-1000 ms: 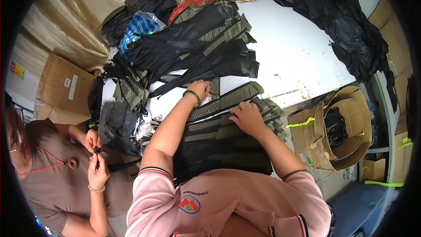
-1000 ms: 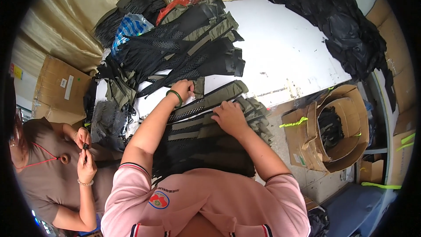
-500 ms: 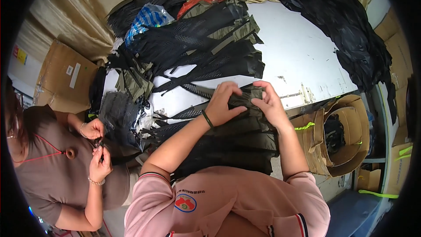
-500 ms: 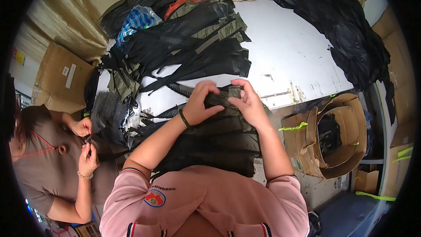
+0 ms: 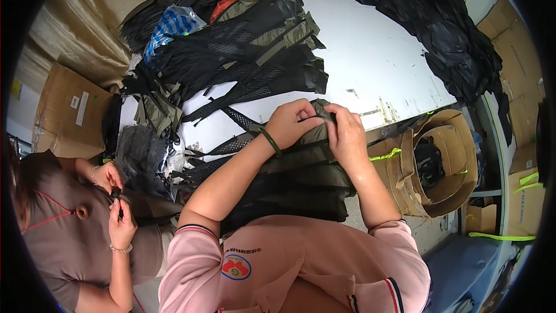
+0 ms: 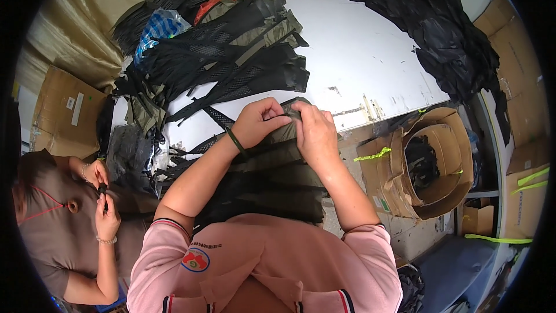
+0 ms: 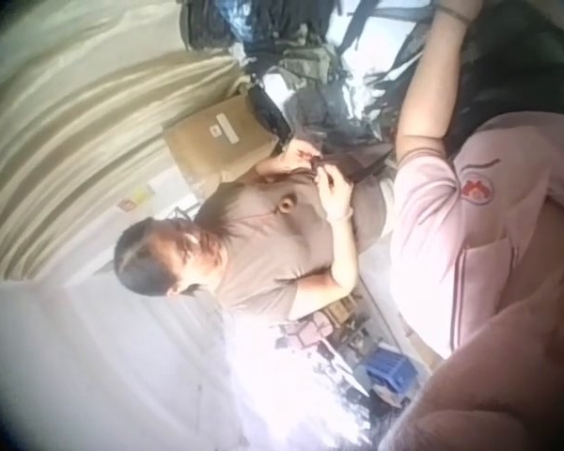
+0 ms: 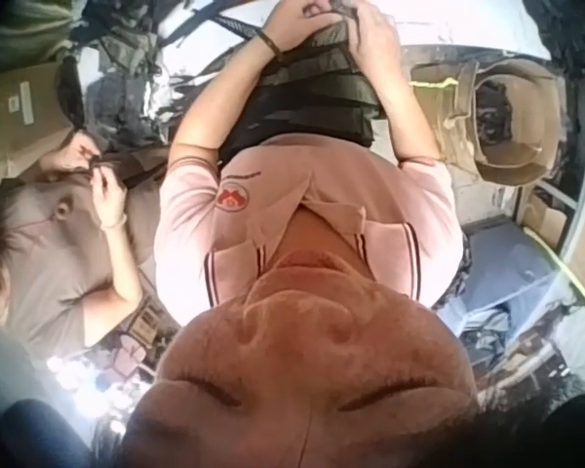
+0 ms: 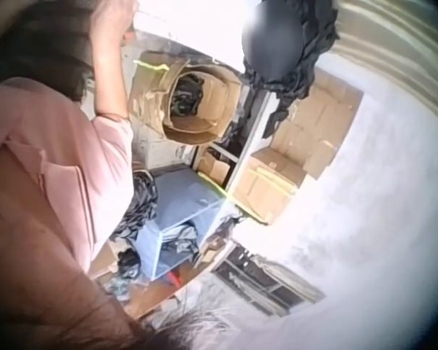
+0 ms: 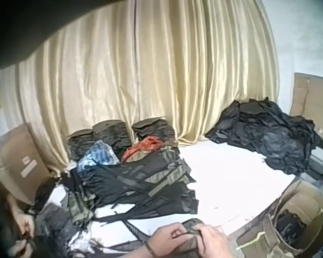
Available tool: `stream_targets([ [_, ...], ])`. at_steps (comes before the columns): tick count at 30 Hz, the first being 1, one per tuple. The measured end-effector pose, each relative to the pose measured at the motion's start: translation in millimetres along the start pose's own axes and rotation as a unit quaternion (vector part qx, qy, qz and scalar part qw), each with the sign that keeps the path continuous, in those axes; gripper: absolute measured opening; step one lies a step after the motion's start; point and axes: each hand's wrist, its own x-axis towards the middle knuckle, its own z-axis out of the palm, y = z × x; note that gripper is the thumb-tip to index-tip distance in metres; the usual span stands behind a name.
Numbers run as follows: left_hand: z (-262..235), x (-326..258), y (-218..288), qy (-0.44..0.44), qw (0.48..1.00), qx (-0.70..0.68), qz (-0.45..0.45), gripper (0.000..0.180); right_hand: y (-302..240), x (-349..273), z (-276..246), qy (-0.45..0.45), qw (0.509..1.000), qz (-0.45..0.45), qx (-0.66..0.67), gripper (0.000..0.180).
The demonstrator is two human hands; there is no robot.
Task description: The recorder is inspecting and sorting fabric pieces at a workshop table.
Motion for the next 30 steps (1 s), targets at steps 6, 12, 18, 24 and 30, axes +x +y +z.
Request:
stream_targets([
  [6,1,-9,-3,-0.008,1.000,-0.009,-0.019,0.018,16,-1,1,-0.018,0.999,-0.008,0.042,0.026],
  [12,6,-20,-7,-0.004,0.998,0.024,0.061,0.018,17,18,-7,-0.019,0.993,-0.107,0.040,0.010],
  [18,26,-45,2,0.033,0.962,0.157,0.220,0.016,30,12,23,0.063,0.991,-0.089,0.073,0.017],
  [24,24,-48,-2,0.057,0.978,0.148,0.137,0.017,22,-8,44,-0.029,0.789,0.314,0.527,0.023],
  [30,12,-40,-9,0.025,0.998,0.046,0.023,0.013,7,-16,42,-0.032,0.780,0.256,0.570,0.017],
])
